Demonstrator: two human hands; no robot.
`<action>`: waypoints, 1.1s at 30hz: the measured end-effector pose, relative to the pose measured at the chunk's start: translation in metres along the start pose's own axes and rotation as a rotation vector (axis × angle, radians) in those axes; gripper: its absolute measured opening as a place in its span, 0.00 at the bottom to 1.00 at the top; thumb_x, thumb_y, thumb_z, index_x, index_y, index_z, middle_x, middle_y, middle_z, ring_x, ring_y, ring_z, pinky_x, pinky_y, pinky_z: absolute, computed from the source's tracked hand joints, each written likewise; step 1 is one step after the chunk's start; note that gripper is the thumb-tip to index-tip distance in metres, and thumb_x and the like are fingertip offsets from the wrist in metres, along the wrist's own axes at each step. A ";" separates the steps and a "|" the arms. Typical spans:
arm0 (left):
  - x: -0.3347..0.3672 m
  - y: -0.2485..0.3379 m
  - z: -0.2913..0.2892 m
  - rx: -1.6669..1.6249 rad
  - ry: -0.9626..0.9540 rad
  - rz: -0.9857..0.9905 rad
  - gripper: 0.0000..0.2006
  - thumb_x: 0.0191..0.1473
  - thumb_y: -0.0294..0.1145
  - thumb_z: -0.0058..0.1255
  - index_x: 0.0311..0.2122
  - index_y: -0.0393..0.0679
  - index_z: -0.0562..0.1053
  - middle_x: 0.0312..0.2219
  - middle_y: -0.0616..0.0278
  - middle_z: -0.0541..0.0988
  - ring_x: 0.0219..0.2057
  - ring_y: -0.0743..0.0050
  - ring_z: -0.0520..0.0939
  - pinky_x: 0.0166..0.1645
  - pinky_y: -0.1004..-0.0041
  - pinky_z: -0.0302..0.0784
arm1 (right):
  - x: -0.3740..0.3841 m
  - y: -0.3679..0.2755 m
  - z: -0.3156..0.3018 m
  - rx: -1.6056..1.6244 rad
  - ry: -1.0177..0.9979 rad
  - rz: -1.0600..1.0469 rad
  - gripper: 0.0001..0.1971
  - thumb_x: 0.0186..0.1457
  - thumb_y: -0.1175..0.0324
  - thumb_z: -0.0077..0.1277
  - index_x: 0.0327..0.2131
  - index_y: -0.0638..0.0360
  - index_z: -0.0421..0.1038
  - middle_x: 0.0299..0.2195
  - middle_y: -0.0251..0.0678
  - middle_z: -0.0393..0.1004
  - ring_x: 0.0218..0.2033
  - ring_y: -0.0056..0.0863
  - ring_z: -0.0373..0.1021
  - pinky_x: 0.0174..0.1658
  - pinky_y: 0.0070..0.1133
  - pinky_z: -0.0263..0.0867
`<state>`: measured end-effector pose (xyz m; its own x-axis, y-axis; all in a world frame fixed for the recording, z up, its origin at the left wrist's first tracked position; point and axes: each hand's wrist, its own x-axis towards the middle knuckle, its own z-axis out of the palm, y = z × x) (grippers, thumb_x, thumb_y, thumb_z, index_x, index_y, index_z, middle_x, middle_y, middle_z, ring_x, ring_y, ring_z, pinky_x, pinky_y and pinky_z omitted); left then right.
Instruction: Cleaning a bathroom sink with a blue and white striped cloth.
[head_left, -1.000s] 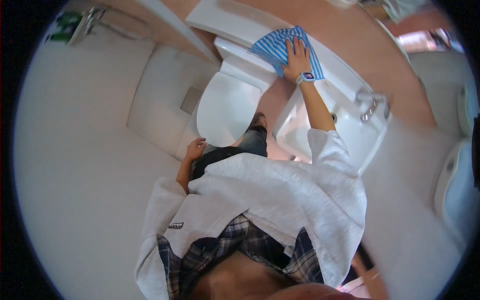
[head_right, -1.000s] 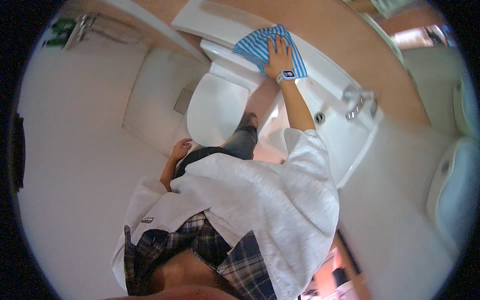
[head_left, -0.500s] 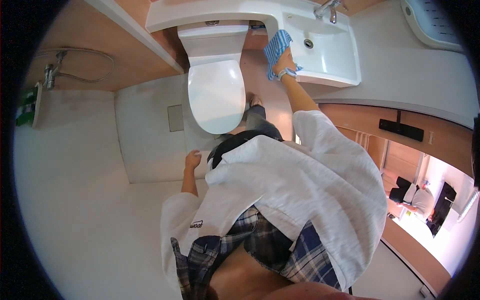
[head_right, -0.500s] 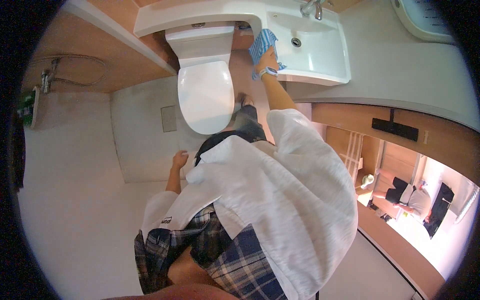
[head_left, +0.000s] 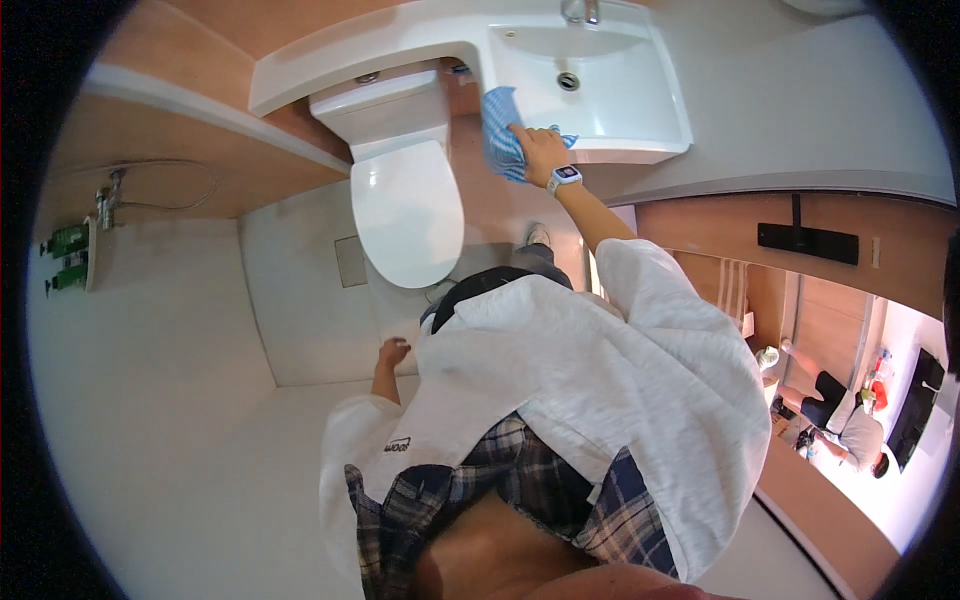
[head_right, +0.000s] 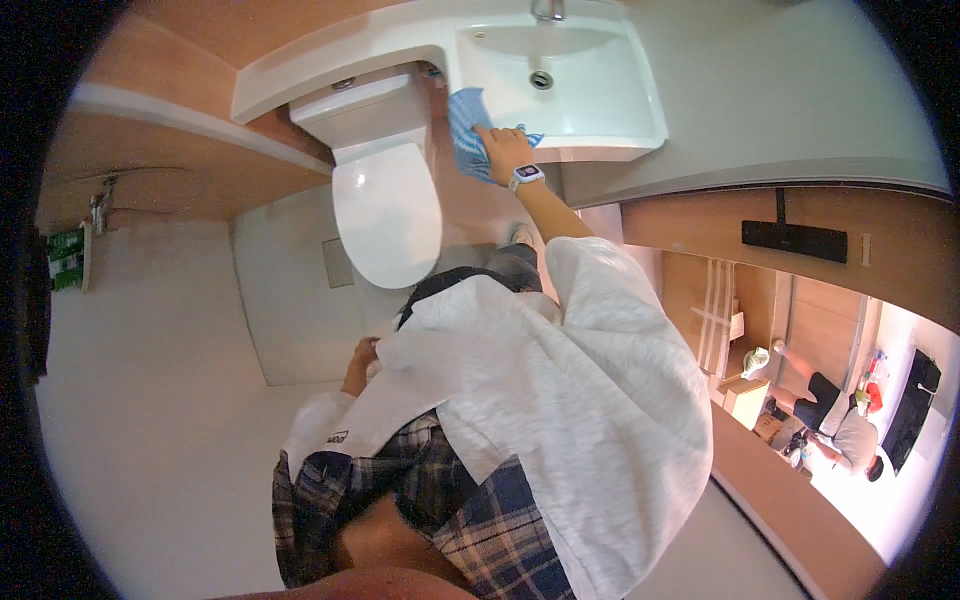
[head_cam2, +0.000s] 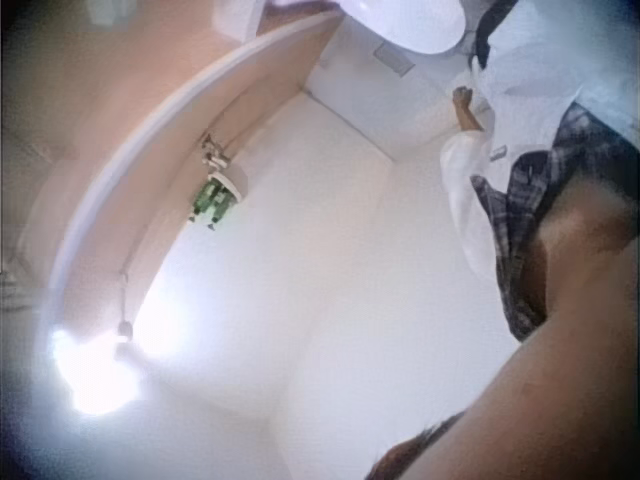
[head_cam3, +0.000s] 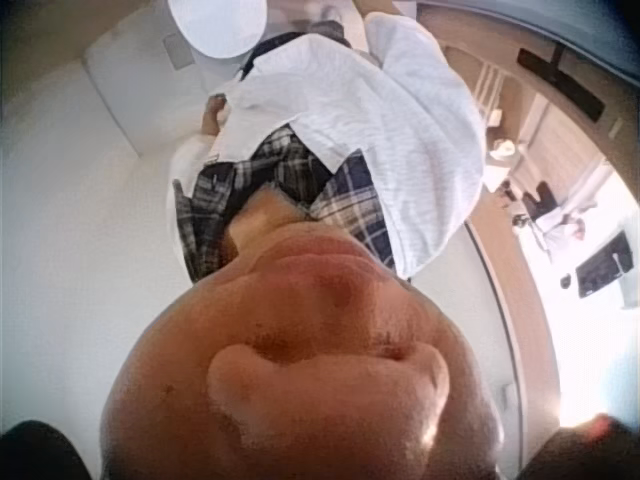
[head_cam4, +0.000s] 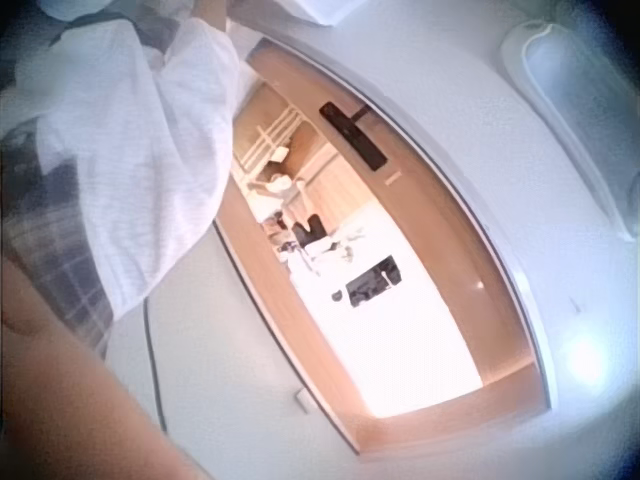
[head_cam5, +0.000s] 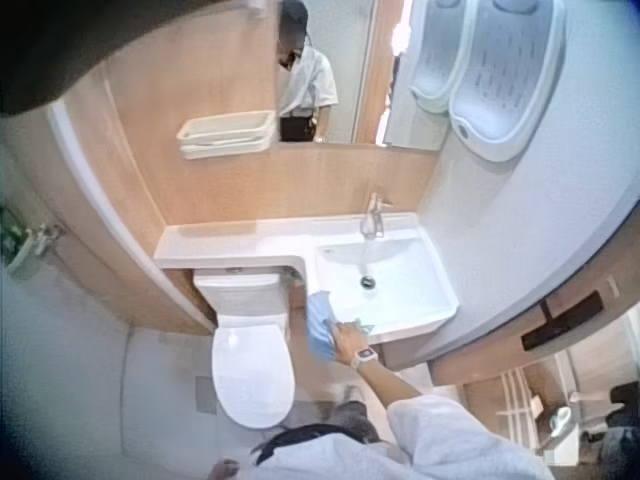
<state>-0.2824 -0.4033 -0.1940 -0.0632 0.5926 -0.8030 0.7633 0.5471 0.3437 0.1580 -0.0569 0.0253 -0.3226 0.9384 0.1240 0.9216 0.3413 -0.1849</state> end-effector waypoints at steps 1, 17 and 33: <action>0.001 0.011 -0.003 0.072 0.019 0.092 0.22 0.41 0.41 0.60 0.44 0.47 0.77 0.37 0.51 0.81 0.40 0.55 0.81 0.46 0.64 0.76 | -0.009 0.008 -0.002 0.065 0.055 -0.193 0.29 0.38 0.76 0.53 0.50 0.52 0.65 0.39 0.41 0.73 0.43 0.40 0.69 0.48 0.34 0.61; 0.000 0.323 0.003 -0.279 0.190 0.413 0.17 0.50 0.35 0.53 0.46 0.45 0.74 0.35 0.53 0.81 0.38 0.62 0.82 0.44 0.69 0.76 | -0.072 0.219 -0.062 0.032 -0.073 -0.079 0.27 0.41 0.55 0.60 0.45 0.56 0.67 0.38 0.40 0.74 0.41 0.42 0.70 0.45 0.35 0.63; -0.039 0.123 0.150 -1.252 0.306 0.044 0.19 0.49 0.36 0.49 0.47 0.43 0.75 0.30 0.56 0.82 0.34 0.65 0.82 0.42 0.70 0.75 | 0.015 0.012 0.031 0.179 -0.050 -0.175 0.19 0.44 0.62 0.56 0.39 0.60 0.67 0.32 0.44 0.75 0.34 0.44 0.73 0.36 0.37 0.68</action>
<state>-0.0898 -0.4476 -0.1931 -0.3244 0.6441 -0.6928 -0.3408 0.6036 0.7207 0.1571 -0.0368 -0.0048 -0.4879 0.8644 0.1218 0.7995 0.4985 -0.3351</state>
